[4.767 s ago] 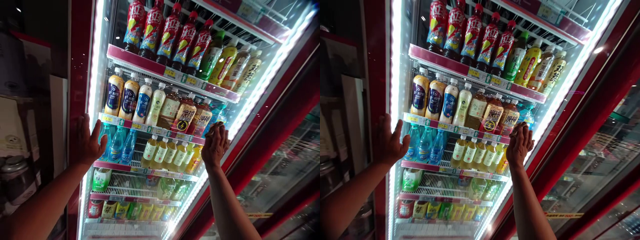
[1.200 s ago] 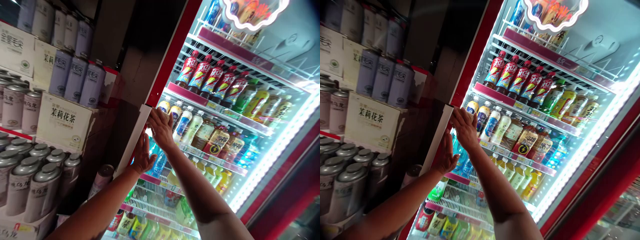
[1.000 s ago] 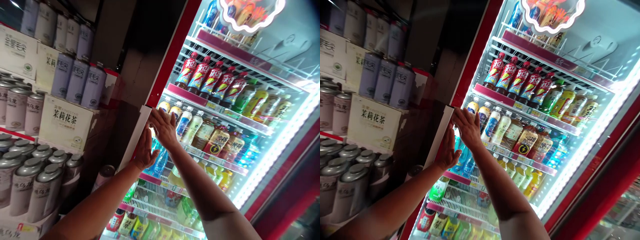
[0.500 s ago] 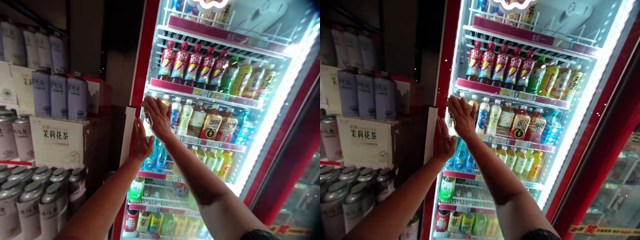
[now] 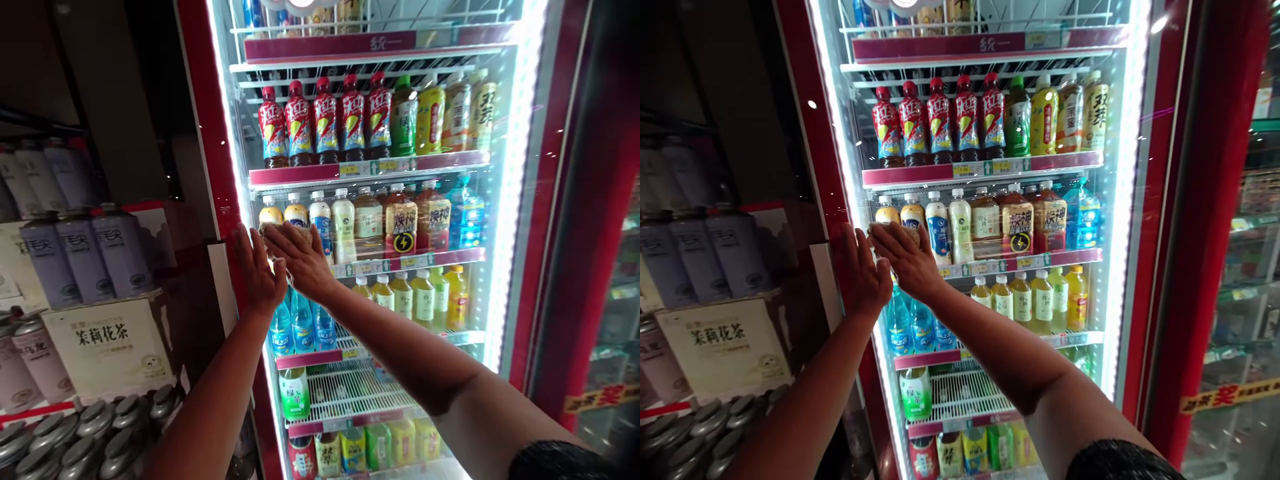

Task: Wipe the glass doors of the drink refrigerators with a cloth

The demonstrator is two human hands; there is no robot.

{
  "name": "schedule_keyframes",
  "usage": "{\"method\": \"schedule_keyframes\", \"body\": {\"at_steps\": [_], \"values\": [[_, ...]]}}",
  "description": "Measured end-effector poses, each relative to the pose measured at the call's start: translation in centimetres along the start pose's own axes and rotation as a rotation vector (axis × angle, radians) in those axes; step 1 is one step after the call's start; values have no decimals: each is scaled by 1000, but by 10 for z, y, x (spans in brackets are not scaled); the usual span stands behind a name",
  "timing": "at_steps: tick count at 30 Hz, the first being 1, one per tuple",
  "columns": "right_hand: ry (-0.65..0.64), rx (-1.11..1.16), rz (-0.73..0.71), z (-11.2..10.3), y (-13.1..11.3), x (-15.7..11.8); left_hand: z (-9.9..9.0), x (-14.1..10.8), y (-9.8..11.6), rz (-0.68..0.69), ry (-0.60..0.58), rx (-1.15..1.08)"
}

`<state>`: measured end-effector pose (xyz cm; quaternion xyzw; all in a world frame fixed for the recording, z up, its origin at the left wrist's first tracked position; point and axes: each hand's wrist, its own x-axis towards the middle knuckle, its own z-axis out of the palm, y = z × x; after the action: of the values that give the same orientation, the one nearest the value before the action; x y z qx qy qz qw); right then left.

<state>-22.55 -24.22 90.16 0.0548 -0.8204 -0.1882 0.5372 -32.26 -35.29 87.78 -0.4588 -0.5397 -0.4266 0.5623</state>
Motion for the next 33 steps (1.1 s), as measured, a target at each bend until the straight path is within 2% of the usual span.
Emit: {"method": "schedule_keyframes", "body": {"at_steps": [3, 8, 10, 14, 18, 21, 27, 31, 33], "values": [[3, -16, -27, -2, 15, -14, 5, 3, -2, -30, -51, 109], [109, -50, 156, -9, 36, -26, 6, 2, 9, -130, -166, 260], [102, -56, 134, -9, 37, -31, 5, 3, 13, -161, -184, 287], [35, -77, 16, -13, 46, -48, 4, 3, 15, -149, -205, 320], [64, -80, 113, -22, 71, -57, 4, 3, 14, -144, -214, 358], [83, -78, 182, -26, 81, -58, 5, 2, 13, -126, -207, 376], [17, -93, 86, -31, 95, -83, 5, 0, 11, -82, -190, 414], [91, -104, 162, -39, 120, -93, 4, 0, 12, -113, -207, 404], [132, -103, 211, -40, 125, -94, 4, 1, 13, -139, -211, 386]]}}
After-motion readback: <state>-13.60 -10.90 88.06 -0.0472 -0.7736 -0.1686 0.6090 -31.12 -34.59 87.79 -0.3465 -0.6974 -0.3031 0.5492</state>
